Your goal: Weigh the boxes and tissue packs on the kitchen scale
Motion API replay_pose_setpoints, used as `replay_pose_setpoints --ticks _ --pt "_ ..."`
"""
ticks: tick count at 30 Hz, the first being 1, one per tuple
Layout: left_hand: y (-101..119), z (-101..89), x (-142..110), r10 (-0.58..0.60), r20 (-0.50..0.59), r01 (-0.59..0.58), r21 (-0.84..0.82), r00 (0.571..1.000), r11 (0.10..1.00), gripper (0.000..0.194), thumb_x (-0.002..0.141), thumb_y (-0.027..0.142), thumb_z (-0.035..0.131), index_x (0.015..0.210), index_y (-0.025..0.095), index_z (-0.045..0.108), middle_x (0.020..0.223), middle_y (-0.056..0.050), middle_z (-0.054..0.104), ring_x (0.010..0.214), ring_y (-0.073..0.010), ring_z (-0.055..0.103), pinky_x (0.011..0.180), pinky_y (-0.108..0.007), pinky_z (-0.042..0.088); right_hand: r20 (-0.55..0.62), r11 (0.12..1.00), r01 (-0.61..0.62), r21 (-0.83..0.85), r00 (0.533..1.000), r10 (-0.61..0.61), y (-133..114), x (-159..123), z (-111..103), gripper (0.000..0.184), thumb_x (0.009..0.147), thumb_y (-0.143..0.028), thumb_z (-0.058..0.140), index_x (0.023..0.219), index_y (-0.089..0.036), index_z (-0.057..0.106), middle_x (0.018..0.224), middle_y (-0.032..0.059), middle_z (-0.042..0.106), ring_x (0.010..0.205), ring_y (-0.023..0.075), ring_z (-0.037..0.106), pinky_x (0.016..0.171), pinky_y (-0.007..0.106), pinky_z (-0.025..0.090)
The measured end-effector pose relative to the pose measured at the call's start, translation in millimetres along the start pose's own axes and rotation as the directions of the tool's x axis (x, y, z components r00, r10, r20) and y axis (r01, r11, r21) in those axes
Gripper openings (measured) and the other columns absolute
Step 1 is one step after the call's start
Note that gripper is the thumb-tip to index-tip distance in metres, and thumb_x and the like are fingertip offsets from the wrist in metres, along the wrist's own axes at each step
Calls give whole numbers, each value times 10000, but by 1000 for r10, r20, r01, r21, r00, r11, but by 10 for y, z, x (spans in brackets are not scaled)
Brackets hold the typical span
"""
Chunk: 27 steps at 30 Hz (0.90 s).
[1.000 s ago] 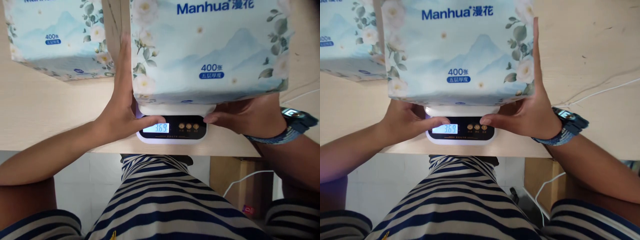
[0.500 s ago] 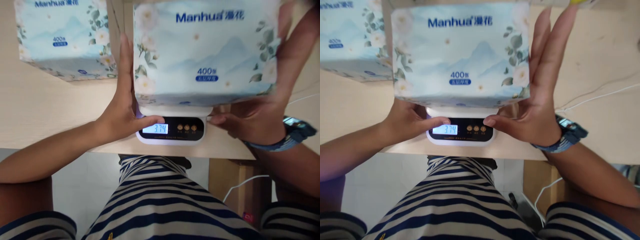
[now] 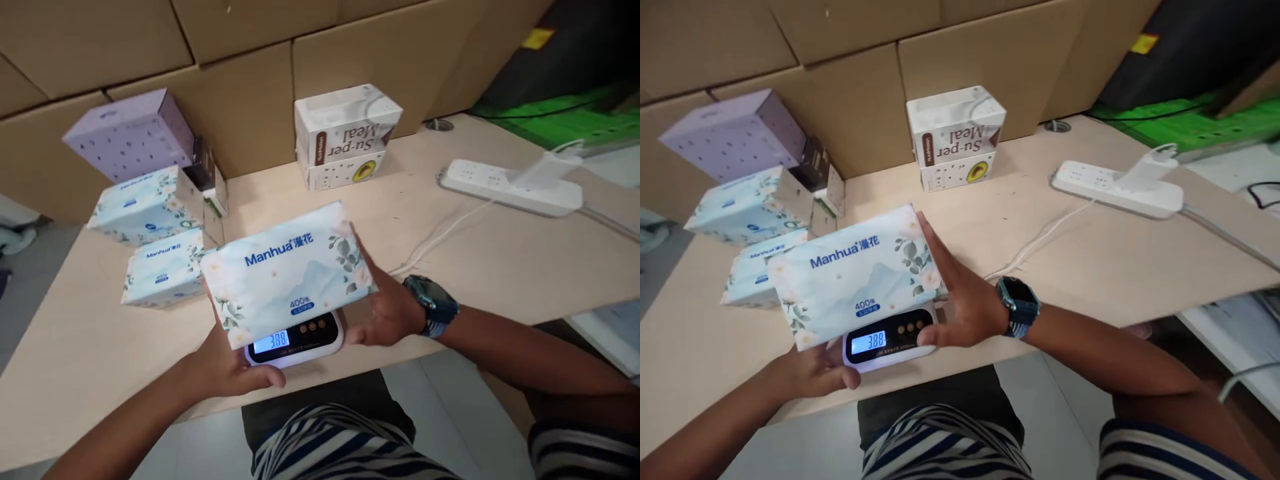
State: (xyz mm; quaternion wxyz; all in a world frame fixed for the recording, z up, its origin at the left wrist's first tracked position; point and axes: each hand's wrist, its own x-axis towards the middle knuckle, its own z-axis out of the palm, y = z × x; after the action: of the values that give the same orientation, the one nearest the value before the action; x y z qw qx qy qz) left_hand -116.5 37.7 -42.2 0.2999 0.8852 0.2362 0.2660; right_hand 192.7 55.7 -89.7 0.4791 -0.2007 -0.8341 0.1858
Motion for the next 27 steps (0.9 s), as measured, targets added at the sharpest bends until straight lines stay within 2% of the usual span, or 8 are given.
replay_pose_setpoints --ticks 4,6,9,12,17,21,24,27 --pt "151 32 751 -141 -24 121 -379 990 917 1047 989 877 558 1809 285 289 1823 -113 458 1787 -404 250 1491 -620 219 -344 963 -93 -253 939 0 373 19 -462 1077 984 -933 418 1841 -343 139 1914 47 253 1776 343 286 1452 540 346" --pt "122 102 1219 -349 40 271 -716 936 644 1135 977 987 244 1747 173 422 1748 -151 557 1773 -385 302 1484 -565 272 -505 898 -296 -325 857 99 612 2 -687 926 1045 -857 383 1783 -299 331 1848 105 402 1730 368 394 1422 598 384" --pt "-13 202 1765 -586 146 377 -878 797 295 1217 1000 926 53 1677 6 470 1614 -218 671 1719 -391 414 1454 -513 347 -489 748 -516 -418 822 293 890 -37 -912 779 1067 -711 461 1663 -212 516 1680 177 611 1559 376 615 1312 617 526" --pt "-110 218 1935 -722 53 339 -905 689 257 1152 1052 835 69 1745 -62 274 1778 -247 483 1786 -329 270 1473 -442 284 -376 690 -511 -512 856 355 961 -21 -951 707 994 -568 631 1572 -160 624 1696 216 586 1571 402 594 1325 640 503" --pt "-11 -32 1436 -589 -183 281 -743 787 607 1180 974 967 294 1756 85 342 1926 -194 152 1828 -304 56 1494 -504 175 -34 609 -260 -749 934 357 824 232 -759 680 1012 -380 636 1647 -146 560 1819 200 425 1740 421 329 1395 695 339" --pt "59 -423 635 -285 -465 174 -268 838 948 973 946 1006 397 1541 285 668 1944 -7 152 1828 -340 50 1501 -540 145 119 602 -150 -785 916 383 814 376 -763 699 997 -302 631 1663 -121 518 1713 214 570 1627 386 506 1321 650 442" --pt "-7 -747 33 -80 -607 235 180 791 955 830 979 934 506 1414 270 750 1931 21 219 1823 -340 112 1510 -484 109 140 582 -145 -800 899 416 850 342 -917 615 1012 -290 576 1598 -101 582 1687 229 593 1557 389 577 1270 637 496" --pt "-184 -982 -378 -160 -749 356 107 643 928 928 973 954 475 1496 207 650 1940 -66 165 1823 -301 73 1496 -451 16 104 566 -185 -804 892 439 901 269 -1031 600 1016 -292 548 1572 -74 600 1675 258 592 1542 414 587 1253 658 506"
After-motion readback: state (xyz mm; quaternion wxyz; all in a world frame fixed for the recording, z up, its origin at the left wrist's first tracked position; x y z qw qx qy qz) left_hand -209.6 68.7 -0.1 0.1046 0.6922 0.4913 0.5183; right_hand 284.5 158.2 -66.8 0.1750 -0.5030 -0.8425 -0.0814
